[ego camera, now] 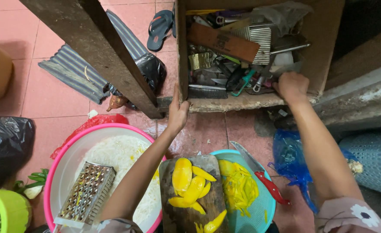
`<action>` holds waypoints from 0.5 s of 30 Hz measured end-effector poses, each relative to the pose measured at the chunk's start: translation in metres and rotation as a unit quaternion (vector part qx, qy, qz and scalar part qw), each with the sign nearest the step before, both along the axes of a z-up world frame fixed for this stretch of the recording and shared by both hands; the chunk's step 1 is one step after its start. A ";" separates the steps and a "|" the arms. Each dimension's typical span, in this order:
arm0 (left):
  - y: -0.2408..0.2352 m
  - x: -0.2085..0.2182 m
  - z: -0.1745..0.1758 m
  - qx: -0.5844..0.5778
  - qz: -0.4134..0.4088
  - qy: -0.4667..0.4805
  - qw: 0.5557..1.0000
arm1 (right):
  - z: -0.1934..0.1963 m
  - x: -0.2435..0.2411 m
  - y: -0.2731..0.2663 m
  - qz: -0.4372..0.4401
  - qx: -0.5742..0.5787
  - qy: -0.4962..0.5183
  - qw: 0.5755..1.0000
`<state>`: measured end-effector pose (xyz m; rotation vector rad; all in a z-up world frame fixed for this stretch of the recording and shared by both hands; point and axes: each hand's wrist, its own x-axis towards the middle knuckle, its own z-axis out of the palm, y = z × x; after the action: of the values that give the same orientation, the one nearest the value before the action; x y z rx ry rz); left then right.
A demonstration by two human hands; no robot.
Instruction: Slicing a mango into thin strips on a cutting board using a kitchen knife.
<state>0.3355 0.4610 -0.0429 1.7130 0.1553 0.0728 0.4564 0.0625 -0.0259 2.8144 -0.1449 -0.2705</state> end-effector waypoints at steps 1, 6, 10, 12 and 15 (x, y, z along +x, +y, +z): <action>0.000 0.000 0.001 0.000 0.001 -0.001 1.000 | 0.001 -0.001 0.002 0.011 -0.003 -0.008 1.000; 0.001 0.000 -0.005 0.003 0.005 0.005 1.000 | 0.061 -0.016 0.023 0.081 0.012 -0.048 0.995; 0.004 0.004 -0.030 -0.013 -0.030 -0.070 0.997 | 0.073 0.041 0.018 0.172 -0.060 -0.208 0.961; 0.005 0.003 -0.034 -0.013 -0.034 -0.064 0.997 | 0.133 0.030 0.057 0.214 0.084 -0.258 0.938; 0.005 0.004 -0.034 -0.024 -0.038 -0.061 0.997 | 0.158 0.030 0.071 0.254 0.286 -0.319 0.867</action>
<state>0.3391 0.4662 -0.0772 1.6590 0.0013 0.1171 0.4860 0.1336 0.1320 3.2428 0.6343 0.8849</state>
